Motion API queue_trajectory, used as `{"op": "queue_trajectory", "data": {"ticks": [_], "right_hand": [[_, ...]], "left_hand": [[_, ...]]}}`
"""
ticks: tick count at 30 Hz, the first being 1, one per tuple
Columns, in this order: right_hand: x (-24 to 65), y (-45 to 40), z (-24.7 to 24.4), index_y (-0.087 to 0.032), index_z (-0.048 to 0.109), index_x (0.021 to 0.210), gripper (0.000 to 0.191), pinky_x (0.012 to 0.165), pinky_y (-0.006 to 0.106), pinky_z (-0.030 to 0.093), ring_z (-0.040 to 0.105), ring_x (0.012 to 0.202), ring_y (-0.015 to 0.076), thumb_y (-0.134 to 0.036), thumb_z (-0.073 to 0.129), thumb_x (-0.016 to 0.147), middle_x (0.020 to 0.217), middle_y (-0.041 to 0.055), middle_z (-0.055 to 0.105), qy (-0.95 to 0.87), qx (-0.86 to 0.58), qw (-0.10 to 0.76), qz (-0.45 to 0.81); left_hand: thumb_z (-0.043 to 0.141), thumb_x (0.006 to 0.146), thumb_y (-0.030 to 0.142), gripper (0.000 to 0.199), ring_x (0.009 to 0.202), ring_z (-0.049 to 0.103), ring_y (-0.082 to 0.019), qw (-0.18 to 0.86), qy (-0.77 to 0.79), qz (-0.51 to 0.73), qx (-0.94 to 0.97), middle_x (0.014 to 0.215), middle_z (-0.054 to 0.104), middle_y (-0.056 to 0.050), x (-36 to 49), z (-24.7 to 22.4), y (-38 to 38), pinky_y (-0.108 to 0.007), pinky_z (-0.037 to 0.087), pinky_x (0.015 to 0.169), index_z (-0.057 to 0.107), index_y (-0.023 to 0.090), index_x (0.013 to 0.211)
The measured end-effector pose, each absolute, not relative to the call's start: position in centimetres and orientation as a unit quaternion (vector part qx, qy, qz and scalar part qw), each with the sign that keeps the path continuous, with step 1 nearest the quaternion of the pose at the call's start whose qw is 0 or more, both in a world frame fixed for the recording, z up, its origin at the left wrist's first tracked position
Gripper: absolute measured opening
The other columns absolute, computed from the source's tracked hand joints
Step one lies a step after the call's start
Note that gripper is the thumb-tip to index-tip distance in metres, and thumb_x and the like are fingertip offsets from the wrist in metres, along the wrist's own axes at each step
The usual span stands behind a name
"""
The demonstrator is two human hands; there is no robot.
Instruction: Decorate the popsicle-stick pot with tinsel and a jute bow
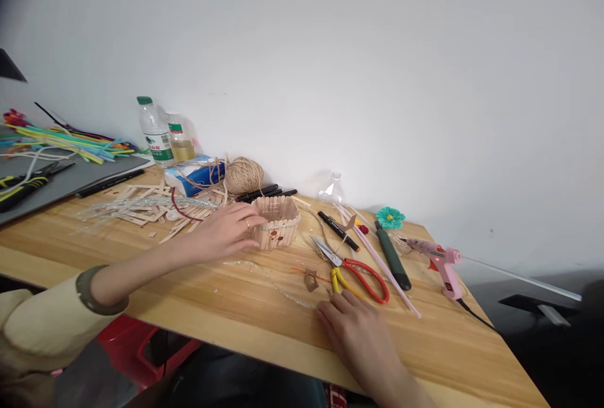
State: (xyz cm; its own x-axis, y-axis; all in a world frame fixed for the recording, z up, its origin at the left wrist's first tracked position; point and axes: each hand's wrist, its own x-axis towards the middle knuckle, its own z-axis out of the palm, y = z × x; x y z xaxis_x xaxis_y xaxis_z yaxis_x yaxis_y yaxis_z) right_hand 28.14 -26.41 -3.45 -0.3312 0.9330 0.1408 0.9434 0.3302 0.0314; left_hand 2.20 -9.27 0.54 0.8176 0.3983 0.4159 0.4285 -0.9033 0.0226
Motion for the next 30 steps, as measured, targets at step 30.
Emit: {"op": "queue_trajectory", "data": {"ticks": [30], "right_hand": [[23.6,-18.5,-2.8,-0.018,0.063,0.085,0.019,0.068,0.03,0.044,0.06,0.084,0.0214,-0.026,0.047,0.09,0.084,0.0072,0.067,-0.799,-0.588,0.105,-0.071]], "left_hand": [[0.038,0.059,-0.008,0.055,0.115,0.042,-0.021,-0.094,-0.206,-0.356,-0.907,0.112,0.054,-0.007,4.4,-1.2,-5.1,-0.044,0.037,0.101,0.051,0.018,0.105]]}}
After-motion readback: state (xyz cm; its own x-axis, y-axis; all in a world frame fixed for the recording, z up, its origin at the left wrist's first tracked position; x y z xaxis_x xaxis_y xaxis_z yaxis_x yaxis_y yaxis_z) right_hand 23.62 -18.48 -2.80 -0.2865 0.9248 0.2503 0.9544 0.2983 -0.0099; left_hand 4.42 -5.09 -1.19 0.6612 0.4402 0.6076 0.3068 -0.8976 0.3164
